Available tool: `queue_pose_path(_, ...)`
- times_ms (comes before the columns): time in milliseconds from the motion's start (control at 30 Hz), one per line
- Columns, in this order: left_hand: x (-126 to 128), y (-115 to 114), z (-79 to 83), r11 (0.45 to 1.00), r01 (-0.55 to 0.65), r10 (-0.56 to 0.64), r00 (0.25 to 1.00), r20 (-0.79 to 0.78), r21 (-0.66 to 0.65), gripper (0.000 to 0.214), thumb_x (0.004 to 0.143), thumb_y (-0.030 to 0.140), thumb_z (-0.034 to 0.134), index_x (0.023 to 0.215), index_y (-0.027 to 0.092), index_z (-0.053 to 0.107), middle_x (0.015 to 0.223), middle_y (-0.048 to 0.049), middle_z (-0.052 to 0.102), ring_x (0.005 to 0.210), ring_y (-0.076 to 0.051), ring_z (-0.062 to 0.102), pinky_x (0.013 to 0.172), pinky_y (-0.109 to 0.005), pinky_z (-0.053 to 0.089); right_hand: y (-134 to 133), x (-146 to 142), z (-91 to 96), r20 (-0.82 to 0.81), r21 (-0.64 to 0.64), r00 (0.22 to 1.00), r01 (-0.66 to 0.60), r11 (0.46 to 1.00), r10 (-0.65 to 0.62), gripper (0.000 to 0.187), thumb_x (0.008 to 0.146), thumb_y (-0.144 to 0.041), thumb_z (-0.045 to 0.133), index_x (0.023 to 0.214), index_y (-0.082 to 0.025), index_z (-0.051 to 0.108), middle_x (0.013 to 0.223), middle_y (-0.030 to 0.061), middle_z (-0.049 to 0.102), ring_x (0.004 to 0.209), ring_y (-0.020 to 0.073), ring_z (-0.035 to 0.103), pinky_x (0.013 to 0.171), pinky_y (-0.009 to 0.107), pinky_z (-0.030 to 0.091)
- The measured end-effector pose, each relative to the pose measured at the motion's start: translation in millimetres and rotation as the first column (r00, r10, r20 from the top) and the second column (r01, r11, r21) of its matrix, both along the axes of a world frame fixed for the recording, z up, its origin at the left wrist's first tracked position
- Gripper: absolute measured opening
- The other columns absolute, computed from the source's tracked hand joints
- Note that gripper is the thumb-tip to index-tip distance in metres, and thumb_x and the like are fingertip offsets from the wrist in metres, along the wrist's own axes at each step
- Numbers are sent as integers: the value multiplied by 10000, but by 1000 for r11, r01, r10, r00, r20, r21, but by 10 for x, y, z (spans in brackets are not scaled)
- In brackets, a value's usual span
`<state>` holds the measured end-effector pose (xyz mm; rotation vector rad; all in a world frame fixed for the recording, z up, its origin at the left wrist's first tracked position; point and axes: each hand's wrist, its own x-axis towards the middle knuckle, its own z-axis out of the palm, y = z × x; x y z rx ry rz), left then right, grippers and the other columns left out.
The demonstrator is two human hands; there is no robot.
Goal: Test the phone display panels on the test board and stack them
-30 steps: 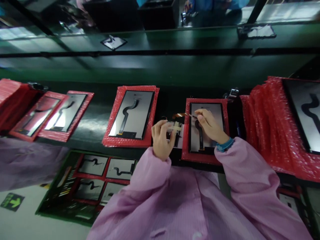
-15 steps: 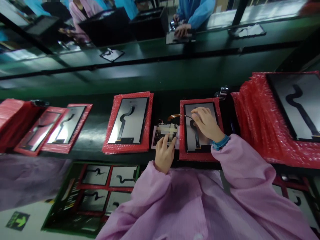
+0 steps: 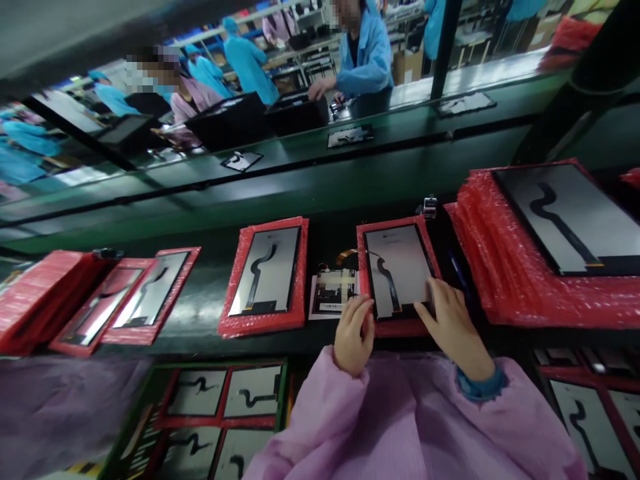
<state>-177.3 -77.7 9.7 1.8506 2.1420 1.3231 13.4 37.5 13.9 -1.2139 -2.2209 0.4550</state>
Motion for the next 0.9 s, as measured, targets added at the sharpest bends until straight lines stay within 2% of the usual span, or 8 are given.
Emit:
queue_pose_path(100, 105, 83, -5, 996, 25, -19, 998, 66, -91, 332, 972, 193, 484, 1272, 210, 624, 1188, -121, 735, 1123, -263, 696, 1017, -451, 566, -35, -14, -98, -141, -94, 987, 65, 993, -78, 612, 933, -497, 497, 1431, -144, 461, 1400, 228, 547, 1296, 387, 489, 1086, 660, 390)
queue_pose_path(167, 113, 120, 0, 993, 19, -9, 997, 82, -113, 309, 967, 188, 480, 1235, 196, 633, 1151, -128, 744, 1084, -270, 706, 975, -454, 584, 42, -13, -77, -242, -277, 954, 108, 955, -179, 646, 852, -554, 582, 1371, -175, 516, 1375, 210, 570, 1304, 390, 492, 1093, 672, 389)
queue_pose_path(267, 67, 119, 51, 988, 64, -47, 991, 125, -140, 247, 960, 193, 506, 1151, 206, 662, 1176, -120, 745, 1114, -265, 702, 1003, -453, 570, 221, 57, 87, -404, -618, 848, 24, 786, -343, 588, 750, -583, 674, 1216, -232, 600, 1304, 160, 624, 1279, 368, 547, 1113, 648, 404)
queue_pose_path(367, 13, 53, 139, 973, 122, -78, 972, 221, -196, 242, 951, 225, 546, 1154, 216, 677, 1252, -109, 727, 1188, -260, 677, 1053, -450, 542, 296, 137, 381, -537, -732, 723, -142, 667, -435, 492, 747, -540, 705, 1151, -271, 629, 1279, 101, 657, 1306, 327, 562, 1186, 607, 354)
queue_pose_path(533, -76, 11, 308, 945, 197, -49, 875, 481, -262, 355, 973, 397, 552, 1254, 219, 675, 1270, -105, 724, 1227, -263, 660, 1091, -444, 502, 7, -12, 963, -636, -580, 742, -282, 764, -209, 511, 867, -468, 643, 1348, -316, 559, 1403, 72, 598, 1374, 274, 511, 1187, 527, 392)
queue_pose_path(667, -197, 241, 532, 998, 34, 13, 656, 754, -47, 477, 1001, 568, 453, 1206, 212, 694, 1283, -104, 716, 1261, -249, 641, 1101, -422, 488, -259, -363, 1193, -655, -430, 747, -494, 756, 116, 613, 922, -503, 595, 1487, -348, 413, 1515, 78, 497, 1392, 258, 481, 1178, 508, 412)
queue_pose_path(767, -284, 449, 733, 993, -14, -95, 500, 861, 117, 507, 1014, 575, 389, 1391, 290, 573, 1497, -59, 576, 1422, -217, 504, 1153, -393, 443, -325, -604, 1048, -679, -435, 714, -579, 689, 171, 594, 958, -559, 509, 1497, -338, 393, 1555, 73, 451, 1451, 250, 412, 1222, 509, 355)
queue_pose_path(900, -380, 529, 875, 994, 9, -109, 326, 939, 112, 561, 996, 537, 390, 1490, 284, 470, 1502, -53, 572, 1402, -232, 528, 1093, -386, 504, -358, -812, 616, -544, -565, 839, -377, 734, 12, 591, 968, -608, 429, 1470, -298, 425, 1522, 101, 456, 1484, 277, 329, 1255, 580, 259)
